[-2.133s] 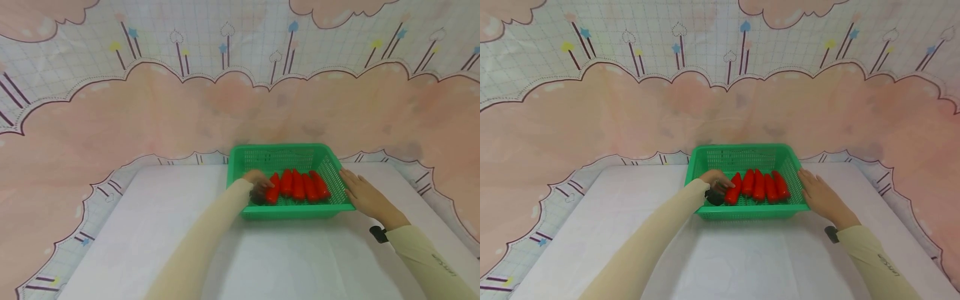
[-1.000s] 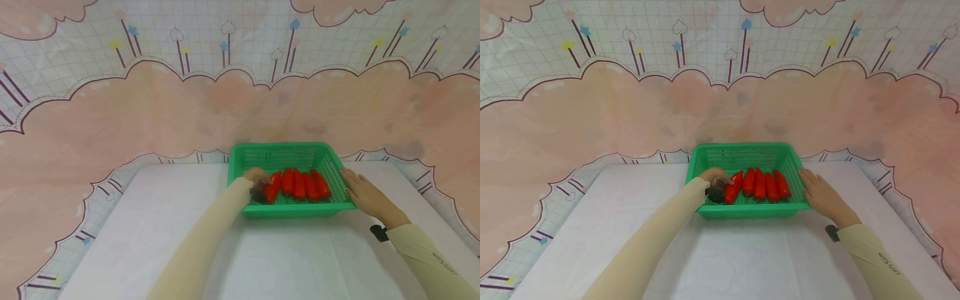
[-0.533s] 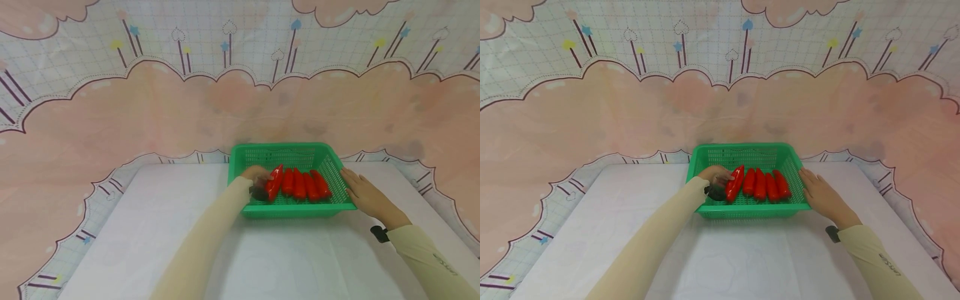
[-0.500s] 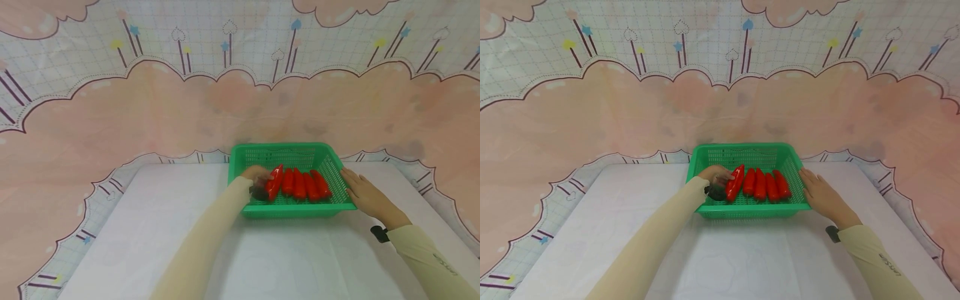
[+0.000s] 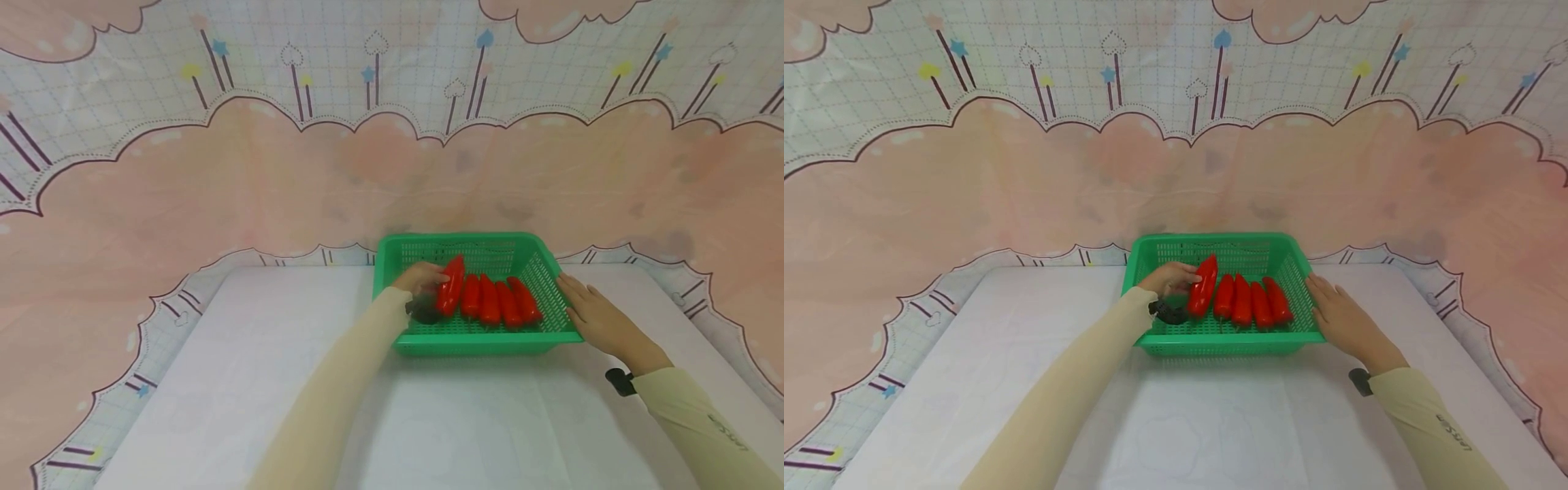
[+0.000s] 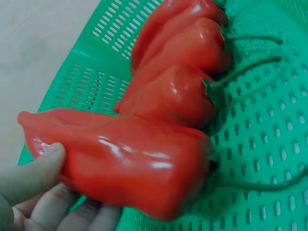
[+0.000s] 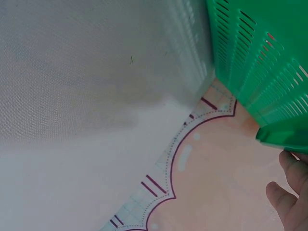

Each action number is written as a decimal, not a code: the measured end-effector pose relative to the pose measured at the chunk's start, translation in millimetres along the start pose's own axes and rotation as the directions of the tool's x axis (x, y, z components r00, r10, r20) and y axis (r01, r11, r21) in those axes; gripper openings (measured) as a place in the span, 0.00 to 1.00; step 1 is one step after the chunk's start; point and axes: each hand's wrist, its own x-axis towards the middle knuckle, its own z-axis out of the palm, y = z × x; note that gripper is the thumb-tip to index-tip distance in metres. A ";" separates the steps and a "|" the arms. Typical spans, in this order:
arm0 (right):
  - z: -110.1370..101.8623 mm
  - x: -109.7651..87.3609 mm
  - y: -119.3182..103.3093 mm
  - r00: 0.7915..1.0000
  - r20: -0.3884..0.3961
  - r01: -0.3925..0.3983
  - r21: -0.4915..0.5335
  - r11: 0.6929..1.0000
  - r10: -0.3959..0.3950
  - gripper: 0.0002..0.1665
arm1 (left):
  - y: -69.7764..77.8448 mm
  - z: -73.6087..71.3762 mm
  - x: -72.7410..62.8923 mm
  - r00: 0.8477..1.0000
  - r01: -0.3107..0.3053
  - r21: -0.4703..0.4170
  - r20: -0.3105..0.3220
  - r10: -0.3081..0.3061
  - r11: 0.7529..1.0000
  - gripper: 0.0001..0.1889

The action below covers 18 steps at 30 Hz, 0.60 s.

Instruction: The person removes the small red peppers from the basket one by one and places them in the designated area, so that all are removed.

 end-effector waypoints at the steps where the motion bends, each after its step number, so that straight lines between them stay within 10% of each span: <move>1: 0.0 0.0 0.0 1.000 -0.002 0.001 0.001 1.000 -0.001 0.34 | 3.1 0.6 -4.3 1.000 -0.009 -0.008 -0.003 0.009 1.000 0.20; 4: -0.3 0.0 -0.2 1.000 -0.006 0.004 0.003 1.000 -0.004 0.33 | 17.4 2.5 -27.7 0.997 -0.073 -0.013 0.004 0.073 0.997 0.20; 11: -0.7 0.3 -1.1 1.000 -0.001 0.001 0.000 1.000 -0.001 0.33 | 85.5 28.7 -150.3 0.986 -0.168 -0.014 -0.026 0.167 0.986 0.23; 18: -1.8 0.1 -2.8 1.000 0.005 -0.005 -0.002 1.000 0.005 0.33 | 110.5 33.2 -191.4 0.978 -0.209 -0.082 -0.032 0.207 0.974 0.24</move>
